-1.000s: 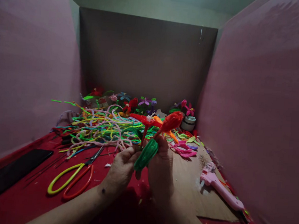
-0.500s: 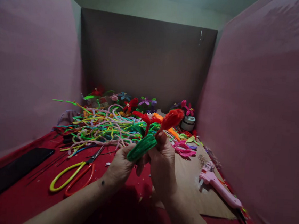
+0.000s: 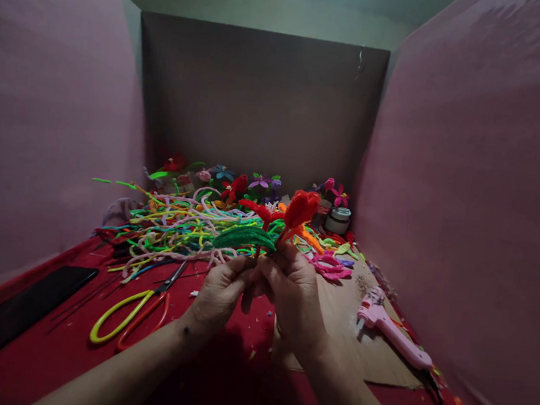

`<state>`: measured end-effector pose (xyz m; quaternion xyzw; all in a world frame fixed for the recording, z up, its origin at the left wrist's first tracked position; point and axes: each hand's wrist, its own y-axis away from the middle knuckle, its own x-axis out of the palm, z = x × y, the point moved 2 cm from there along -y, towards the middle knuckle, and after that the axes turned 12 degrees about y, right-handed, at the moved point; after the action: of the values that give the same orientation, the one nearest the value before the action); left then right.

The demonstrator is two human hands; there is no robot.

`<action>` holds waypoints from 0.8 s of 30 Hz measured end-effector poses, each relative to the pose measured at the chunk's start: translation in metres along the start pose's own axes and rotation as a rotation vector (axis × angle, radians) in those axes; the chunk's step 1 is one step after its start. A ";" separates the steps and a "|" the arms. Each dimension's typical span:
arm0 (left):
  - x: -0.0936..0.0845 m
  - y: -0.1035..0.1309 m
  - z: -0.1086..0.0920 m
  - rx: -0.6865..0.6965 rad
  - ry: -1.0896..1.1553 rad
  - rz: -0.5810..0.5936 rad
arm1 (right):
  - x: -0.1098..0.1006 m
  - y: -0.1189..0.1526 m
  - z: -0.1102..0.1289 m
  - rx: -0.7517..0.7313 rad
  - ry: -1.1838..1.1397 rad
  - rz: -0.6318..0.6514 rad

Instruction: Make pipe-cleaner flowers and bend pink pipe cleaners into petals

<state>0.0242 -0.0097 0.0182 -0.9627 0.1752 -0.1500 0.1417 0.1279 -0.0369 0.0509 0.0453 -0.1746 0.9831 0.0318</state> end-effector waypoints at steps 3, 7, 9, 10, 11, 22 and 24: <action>0.000 0.000 -0.009 -0.018 -0.030 -0.051 | -0.005 0.012 -0.002 0.008 0.057 -0.047; 0.000 -0.001 -0.019 -0.001 -0.052 -0.139 | -0.021 0.028 -0.009 0.016 0.338 -0.046; -0.001 -0.002 -0.021 0.018 -0.061 -0.140 | -0.034 0.032 -0.016 0.027 0.608 0.089; -0.001 -0.002 -0.022 0.027 -0.062 -0.134 | -0.042 0.033 -0.019 0.031 0.767 0.164; -0.001 -0.002 -0.022 0.036 -0.058 -0.129 | -0.051 0.033 -0.023 0.023 0.899 0.202; 0.002 -0.003 -0.024 0.023 -0.008 -0.129 | -0.081 0.032 -0.053 -0.233 1.342 0.351; -0.002 -0.005 -0.019 0.001 0.044 -0.126 | -0.081 0.030 -0.049 -0.213 1.263 0.294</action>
<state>0.0175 -0.0083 0.0368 -0.9682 0.1173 -0.1799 0.1284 0.2025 -0.0514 -0.0134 -0.5681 -0.2234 0.7921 -0.0023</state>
